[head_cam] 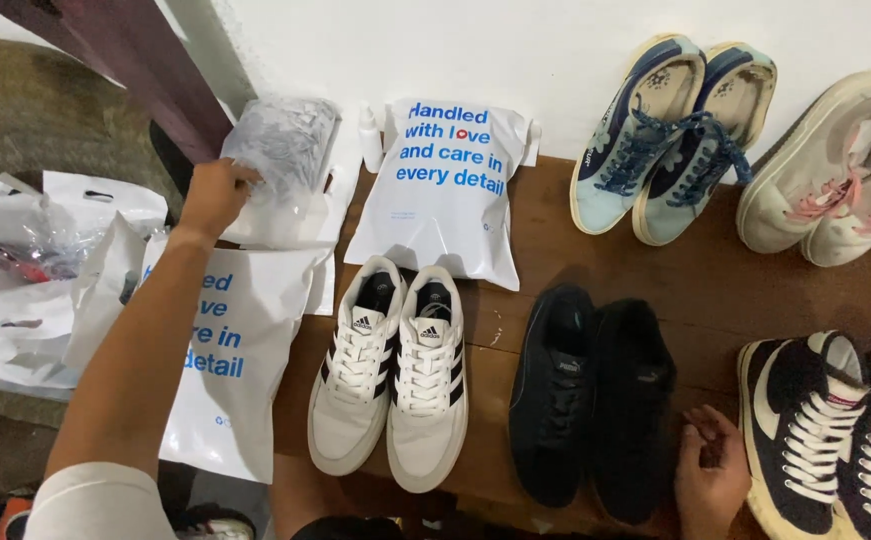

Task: Inspecting and cleaning several pairs of sneakers on a workbench using a spray bottle.

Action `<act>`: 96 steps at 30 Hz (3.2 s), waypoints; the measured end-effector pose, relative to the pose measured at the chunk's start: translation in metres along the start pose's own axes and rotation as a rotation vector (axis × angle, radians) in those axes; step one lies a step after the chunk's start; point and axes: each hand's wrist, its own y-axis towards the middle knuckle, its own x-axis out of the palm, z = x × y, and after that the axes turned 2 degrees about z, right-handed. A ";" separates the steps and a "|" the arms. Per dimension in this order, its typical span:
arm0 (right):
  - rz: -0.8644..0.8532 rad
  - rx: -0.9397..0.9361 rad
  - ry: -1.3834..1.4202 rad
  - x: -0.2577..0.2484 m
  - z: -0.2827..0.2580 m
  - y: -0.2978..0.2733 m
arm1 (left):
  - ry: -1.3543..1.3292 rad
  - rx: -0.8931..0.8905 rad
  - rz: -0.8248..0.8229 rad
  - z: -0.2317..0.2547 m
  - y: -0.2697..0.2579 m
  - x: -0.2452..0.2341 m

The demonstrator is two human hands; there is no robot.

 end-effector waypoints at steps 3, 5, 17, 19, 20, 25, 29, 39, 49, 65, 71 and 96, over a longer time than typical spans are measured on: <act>0.001 -0.011 0.052 0.003 0.031 0.004 | 0.013 -0.012 0.000 0.013 -0.007 -0.009; -0.008 -0.030 -0.001 -0.001 0.020 0.002 | 0.019 0.017 0.028 0.005 -0.007 -0.003; -0.014 -0.038 0.006 -0.001 0.027 0.002 | -0.159 -0.053 0.215 -0.003 -0.018 -0.021; -0.008 -0.041 -0.024 -0.001 0.026 0.002 | -0.219 -0.086 0.223 0.003 -0.020 -0.029; -0.011 -0.058 -0.016 -0.001 0.025 0.001 | -0.270 -0.148 0.231 0.005 -0.022 -0.032; -0.026 -0.050 0.064 0.001 0.033 0.003 | -0.494 -0.272 0.267 0.036 -0.029 -0.056; -0.022 -0.037 -0.024 0.000 0.029 0.003 | -0.651 -0.383 0.255 0.057 -0.030 -0.066; 0.013 0.054 -0.064 -0.002 -0.010 0.001 | -1.087 -0.351 0.180 0.167 -0.034 -0.072; 0.160 -0.156 0.075 0.005 -0.107 -0.035 | -1.661 -0.568 -0.069 0.376 -0.179 -0.013; -0.061 0.315 0.963 0.073 -0.193 -0.067 | -1.566 -0.579 -0.115 0.521 -0.255 0.040; -0.035 0.215 1.107 0.077 -0.175 -0.063 | -1.612 -0.614 -0.084 0.526 -0.255 0.043; -0.663 -0.391 0.394 0.070 -0.207 -0.087 | -1.819 -0.877 0.135 0.478 -0.284 0.042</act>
